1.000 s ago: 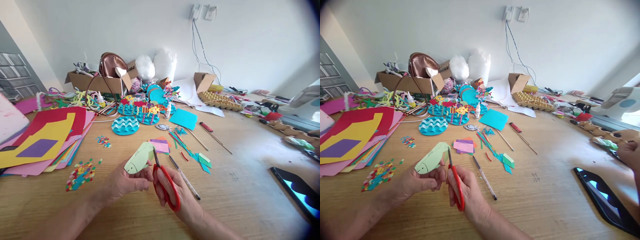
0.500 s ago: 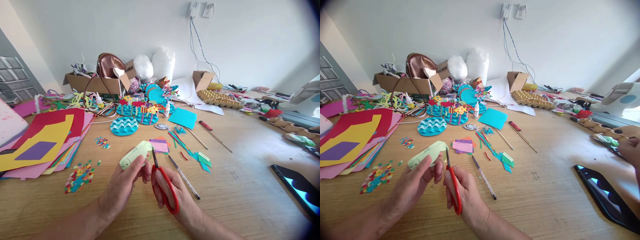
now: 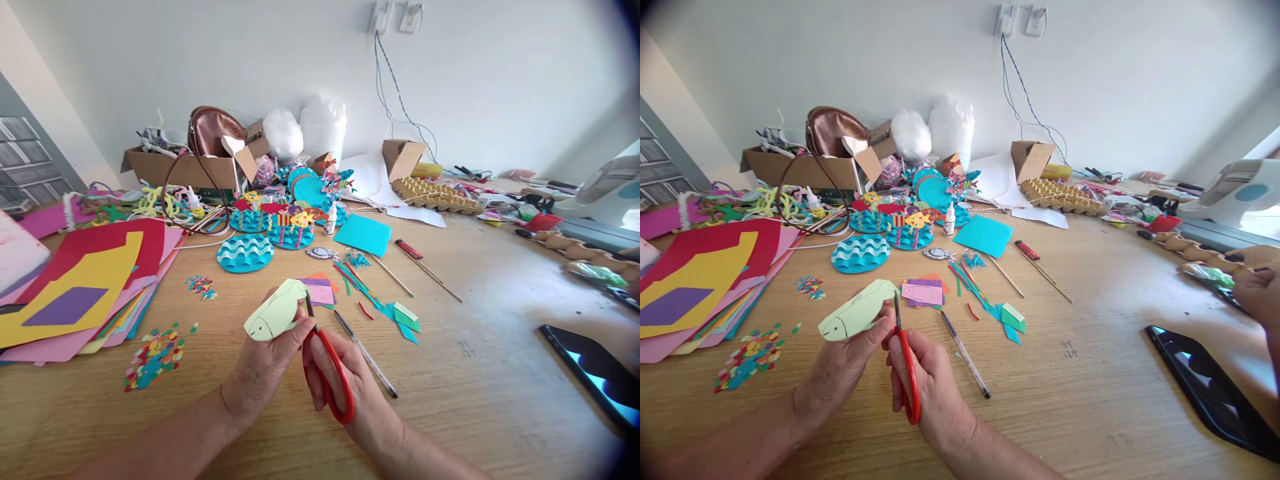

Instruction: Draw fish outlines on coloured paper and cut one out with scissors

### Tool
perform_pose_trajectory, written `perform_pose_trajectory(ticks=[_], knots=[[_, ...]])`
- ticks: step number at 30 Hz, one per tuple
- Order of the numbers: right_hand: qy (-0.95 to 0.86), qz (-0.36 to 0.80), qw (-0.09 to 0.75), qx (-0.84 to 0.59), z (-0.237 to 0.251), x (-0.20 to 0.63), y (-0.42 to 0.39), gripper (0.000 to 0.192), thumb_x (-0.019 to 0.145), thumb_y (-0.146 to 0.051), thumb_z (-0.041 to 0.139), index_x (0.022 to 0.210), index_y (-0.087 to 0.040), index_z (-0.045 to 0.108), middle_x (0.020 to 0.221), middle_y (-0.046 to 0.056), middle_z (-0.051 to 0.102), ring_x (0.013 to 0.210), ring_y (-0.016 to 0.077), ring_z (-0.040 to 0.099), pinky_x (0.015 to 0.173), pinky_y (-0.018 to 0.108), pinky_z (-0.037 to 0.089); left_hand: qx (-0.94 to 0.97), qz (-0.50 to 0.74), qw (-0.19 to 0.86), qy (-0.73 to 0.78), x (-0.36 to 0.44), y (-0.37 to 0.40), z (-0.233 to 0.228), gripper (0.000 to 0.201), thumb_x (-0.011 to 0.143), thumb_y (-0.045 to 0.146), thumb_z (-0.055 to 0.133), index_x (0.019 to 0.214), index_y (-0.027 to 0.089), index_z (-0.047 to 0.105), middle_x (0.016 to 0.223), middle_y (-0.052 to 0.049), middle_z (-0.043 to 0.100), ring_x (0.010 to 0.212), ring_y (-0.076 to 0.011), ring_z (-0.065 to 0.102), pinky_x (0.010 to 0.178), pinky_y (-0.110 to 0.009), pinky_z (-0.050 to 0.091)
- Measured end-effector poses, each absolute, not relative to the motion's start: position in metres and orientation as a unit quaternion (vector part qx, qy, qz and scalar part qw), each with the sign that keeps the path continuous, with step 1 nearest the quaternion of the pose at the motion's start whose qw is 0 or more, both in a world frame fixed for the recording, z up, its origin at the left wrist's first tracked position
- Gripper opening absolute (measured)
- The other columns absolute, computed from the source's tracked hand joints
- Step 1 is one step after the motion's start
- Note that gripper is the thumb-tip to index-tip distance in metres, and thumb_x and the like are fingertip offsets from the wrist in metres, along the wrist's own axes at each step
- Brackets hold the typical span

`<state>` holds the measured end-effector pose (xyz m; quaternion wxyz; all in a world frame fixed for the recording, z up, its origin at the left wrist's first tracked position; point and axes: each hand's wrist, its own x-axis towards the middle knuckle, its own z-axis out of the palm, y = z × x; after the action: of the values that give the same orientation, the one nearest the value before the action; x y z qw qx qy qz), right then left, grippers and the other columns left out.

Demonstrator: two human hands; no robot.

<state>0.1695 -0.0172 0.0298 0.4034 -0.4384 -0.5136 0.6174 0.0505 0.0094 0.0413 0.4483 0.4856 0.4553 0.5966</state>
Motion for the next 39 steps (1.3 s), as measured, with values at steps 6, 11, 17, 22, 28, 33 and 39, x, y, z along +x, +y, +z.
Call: perform_pose_trajectory(ticks=[6, 11, 17, 22, 28, 33, 39], knots=[[-0.503, 0.628, 0.393, -0.446, 0.035, 0.165, -0.019, 0.050, 0.078, -0.066, 0.048, 0.062, -0.019, 0.044, 0.039, -0.007, 0.041, 0.035, 0.0060, 0.036, 0.036, 0.017, 0.028, 0.502, 0.573, 0.472, 0.443, 0.052, 0.013, 0.030, 0.029, 0.084, 0.036, 0.053, 0.060, 0.020, 0.051, 0.061, 0.002, 0.049, 0.060, -0.0137, 0.048, 0.062, -0.025, 0.042], [-0.514, 0.629, 0.380, -0.443, 0.033, 0.165, -0.020, 0.051, 0.078, -0.067, 0.046, 0.061, -0.019, 0.043, 0.040, -0.007, 0.041, 0.035, 0.0051, 0.036, 0.036, 0.016, 0.028, 0.486, 0.590, 0.491, 0.418, 0.048, 0.012, 0.030, 0.029, 0.086, 0.033, 0.050, 0.060, 0.019, 0.050, 0.061, 0.002, 0.047, 0.061, -0.0132, 0.044, 0.062, -0.026, 0.039], [-0.522, 0.623, 0.376, -0.445, 0.033, 0.162, -0.019, 0.053, 0.077, -0.068, 0.047, 0.057, -0.020, 0.040, 0.040, -0.007, 0.039, 0.035, 0.0054, 0.037, 0.036, 0.017, 0.028, 0.468, 0.597, 0.498, 0.420, 0.047, 0.013, 0.035, 0.029, 0.082, 0.032, 0.053, 0.056, 0.019, 0.049, 0.058, 0.002, 0.046, 0.059, -0.0129, 0.043, 0.060, -0.025, 0.039], [-0.525, 0.624, 0.368, -0.448, 0.032, 0.161, -0.019, 0.051, 0.077, -0.067, 0.047, 0.058, -0.020, 0.041, 0.040, -0.007, 0.040, 0.035, 0.0058, 0.036, 0.037, 0.018, 0.027, 0.455, 0.593, 0.508, 0.428, 0.046, 0.011, 0.036, 0.029, 0.080, 0.032, 0.054, 0.055, 0.019, 0.049, 0.057, 0.003, 0.047, 0.058, -0.0132, 0.044, 0.060, -0.025, 0.039], [-0.540, 0.623, 0.363, -0.434, 0.031, 0.163, -0.020, 0.052, 0.079, -0.069, 0.045, 0.060, -0.020, 0.042, 0.041, -0.006, 0.042, 0.037, 0.0068, 0.036, 0.039, 0.019, 0.030, 0.452, 0.590, 0.509, 0.434, 0.046, 0.011, 0.035, 0.027, 0.080, 0.028, 0.054, 0.055, 0.019, 0.049, 0.057, 0.003, 0.047, 0.058, -0.0127, 0.044, 0.060, -0.024, 0.039], [-0.548, 0.617, 0.363, -0.432, 0.035, 0.164, -0.020, 0.049, 0.081, -0.065, 0.044, 0.061, -0.021, 0.041, 0.043, -0.006, 0.043, 0.041, 0.0081, 0.039, 0.042, 0.019, 0.033, 0.439, 0.593, 0.516, 0.436, 0.047, 0.008, 0.036, 0.023, 0.079, 0.028, 0.056, 0.058, 0.019, 0.051, 0.059, 0.003, 0.049, 0.059, -0.0124, 0.045, 0.060, -0.024, 0.039], [-0.547, 0.614, 0.366, -0.436, 0.035, 0.164, -0.019, 0.048, 0.081, -0.064, 0.045, 0.060, -0.021, 0.041, 0.044, -0.005, 0.043, 0.041, 0.0081, 0.038, 0.042, 0.019, 0.032, 0.410, 0.608, 0.511, 0.448, 0.050, 0.006, 0.039, 0.019, 0.075, 0.030, 0.059, 0.062, 0.018, 0.053, 0.063, 0.002, 0.052, 0.062, -0.0135, 0.048, 0.062, -0.024, 0.042]])
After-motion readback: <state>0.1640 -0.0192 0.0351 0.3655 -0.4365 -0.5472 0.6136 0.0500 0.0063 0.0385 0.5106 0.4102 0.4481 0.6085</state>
